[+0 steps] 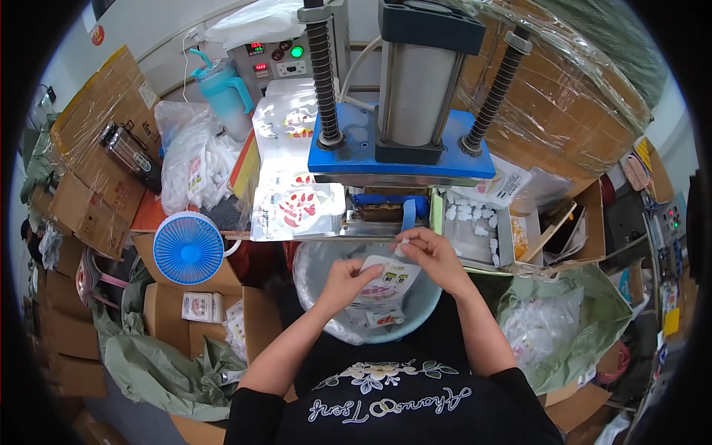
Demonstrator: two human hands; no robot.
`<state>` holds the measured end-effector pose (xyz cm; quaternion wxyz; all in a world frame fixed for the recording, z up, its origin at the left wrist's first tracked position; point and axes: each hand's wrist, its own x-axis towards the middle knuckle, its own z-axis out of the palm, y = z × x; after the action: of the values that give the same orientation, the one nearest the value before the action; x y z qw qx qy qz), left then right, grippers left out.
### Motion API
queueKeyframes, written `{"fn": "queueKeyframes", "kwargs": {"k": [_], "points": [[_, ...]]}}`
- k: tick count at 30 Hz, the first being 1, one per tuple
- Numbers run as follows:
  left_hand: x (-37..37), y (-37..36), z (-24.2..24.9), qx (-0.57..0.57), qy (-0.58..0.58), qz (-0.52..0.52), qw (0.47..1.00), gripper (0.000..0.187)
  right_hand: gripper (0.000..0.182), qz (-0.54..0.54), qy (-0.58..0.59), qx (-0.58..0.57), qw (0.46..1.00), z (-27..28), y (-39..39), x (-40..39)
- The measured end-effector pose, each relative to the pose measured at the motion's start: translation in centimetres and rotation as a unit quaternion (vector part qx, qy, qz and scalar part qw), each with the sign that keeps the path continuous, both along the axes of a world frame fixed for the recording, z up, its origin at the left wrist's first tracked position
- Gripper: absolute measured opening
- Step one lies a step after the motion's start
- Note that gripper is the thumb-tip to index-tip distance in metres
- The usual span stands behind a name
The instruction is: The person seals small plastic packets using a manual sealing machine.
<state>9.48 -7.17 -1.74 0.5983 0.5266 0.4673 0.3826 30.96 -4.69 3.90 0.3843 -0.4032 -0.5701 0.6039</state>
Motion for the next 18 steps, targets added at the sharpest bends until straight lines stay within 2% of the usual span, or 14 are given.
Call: {"fn": "queueKeyframes", "kwargs": {"k": [5, 7, 11, 13, 15, 16, 17, 18], "points": [[0.9, 1.0, 0.4, 0.022, 0.016, -0.03, 0.999, 0.027, 0.022, 0.006, -0.032, 0.012, 0.999, 0.5, 0.5, 2.1], [1.0, 1.1, 0.4, 0.019, 0.014, -0.039, 0.999, 0.027, 0.024, 0.021, -0.007, -0.017, 1.0, 0.8, 0.5, 2.5], [1.4, 0.9, 0.7, -0.037, -0.057, -0.023, 0.997, 0.03, 0.028, 0.029, 0.011, -0.051, 0.998, 0.8, 0.4, 1.9], [1.6, 1.4, 1.1, -0.067, -0.074, -0.007, 0.995, 0.029, 0.034, -0.093, -0.025, 0.054, 0.994, 1.0, 0.2, 1.3], [1.8, 2.2, 1.4, -0.114, -0.101, 0.052, 0.987, 0.027, 0.034, -0.098, -0.036, 0.074, 0.992, 1.1, 0.5, 1.9], [2.1, 2.7, 1.7, -0.127, -0.126, 0.077, 0.981, 0.026, 0.031, -0.165, -0.168, 0.126, 0.964, 1.6, 0.6, 3.0], [2.3, 3.1, 2.1, -0.126, -0.128, 0.078, 0.981, 0.026, 0.028, -0.227, -0.295, 0.177, 0.911, 2.2, 0.7, 4.0], [2.5, 3.5, 2.5, -0.133, -0.155, 0.094, 0.974, 0.026, 0.025, -0.235, -0.358, 0.188, 0.884, 2.9, 0.5, 4.6]]}}
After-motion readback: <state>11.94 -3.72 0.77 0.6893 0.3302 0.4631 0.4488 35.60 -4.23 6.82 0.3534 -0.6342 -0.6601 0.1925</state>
